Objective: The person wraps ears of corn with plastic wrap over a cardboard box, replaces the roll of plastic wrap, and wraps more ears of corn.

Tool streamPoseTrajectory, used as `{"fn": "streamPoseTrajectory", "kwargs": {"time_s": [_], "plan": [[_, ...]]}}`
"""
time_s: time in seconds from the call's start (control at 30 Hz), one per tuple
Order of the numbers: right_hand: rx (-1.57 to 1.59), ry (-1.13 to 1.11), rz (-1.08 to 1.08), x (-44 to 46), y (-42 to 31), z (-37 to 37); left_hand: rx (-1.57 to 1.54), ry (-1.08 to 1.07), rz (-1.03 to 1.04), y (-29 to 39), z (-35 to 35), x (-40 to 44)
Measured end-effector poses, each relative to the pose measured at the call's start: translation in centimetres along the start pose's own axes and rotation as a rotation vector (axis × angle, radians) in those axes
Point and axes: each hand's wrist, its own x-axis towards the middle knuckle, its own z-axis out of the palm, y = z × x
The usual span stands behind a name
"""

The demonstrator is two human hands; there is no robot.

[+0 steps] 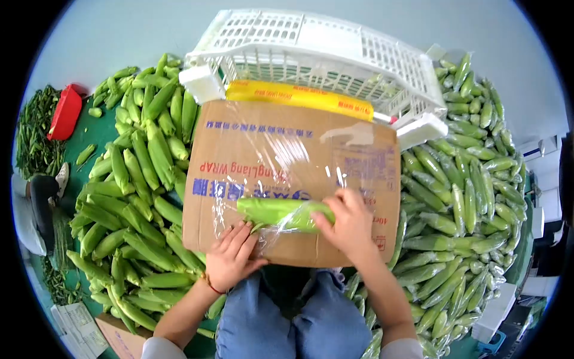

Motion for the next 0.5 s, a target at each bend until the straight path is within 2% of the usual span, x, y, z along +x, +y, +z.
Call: {"fn": "streamPoseTrajectory", "kwargs": {"time_s": [0.07,0.13,0.2,0.27,0.3,0.33,0.37,0.4,0.47,0.5], "plan": [[0.029,0.004,0.004,1.2,0.0,-0.4,-0.298,-0.259,-0.263,-3.7,-0.7,-1.4],[0.059,0.024,-0.079,1.5,0.0,-0.6,-0.305,0.196,-0.262,-4.3,-3.8,5.3],[0.106,0.056,-0.17,2.1,0.6,0.1,-0.249,0.29,0.003,-4.7,-3.5,12.4],[0.099,0.072,-0.145,2.2,0.7,0.8,-0.176,-0.228,0.086,-5.4,0.4,15.4],[0.091,0.075,-0.127,2.2,0.8,0.7,-0.048,-0.256,0.098,-3.5,1.0,15.6],[0.072,-0.044,-0.031,2.2,0.7,0.2,0.077,-0.286,0.111,-1.7,1.5,15.0],[0.057,-0.158,0.069,2.2,0.5,-0.4,0.02,-0.271,0.06,-0.1,0.1,13.9],[0.047,-0.268,0.169,2.5,0.1,-0.9,0.017,-0.439,0.01,1.3,-1.6,12.0],[0.024,-0.508,0.196,1.4,-2.1,-1.6,-0.106,-0.278,0.153,2.3,-2.7,7.4],[0.083,-0.595,0.233,1.2,-3.0,-2.2,-0.076,-0.318,0.13,3.0,-3.5,6.0]]}}
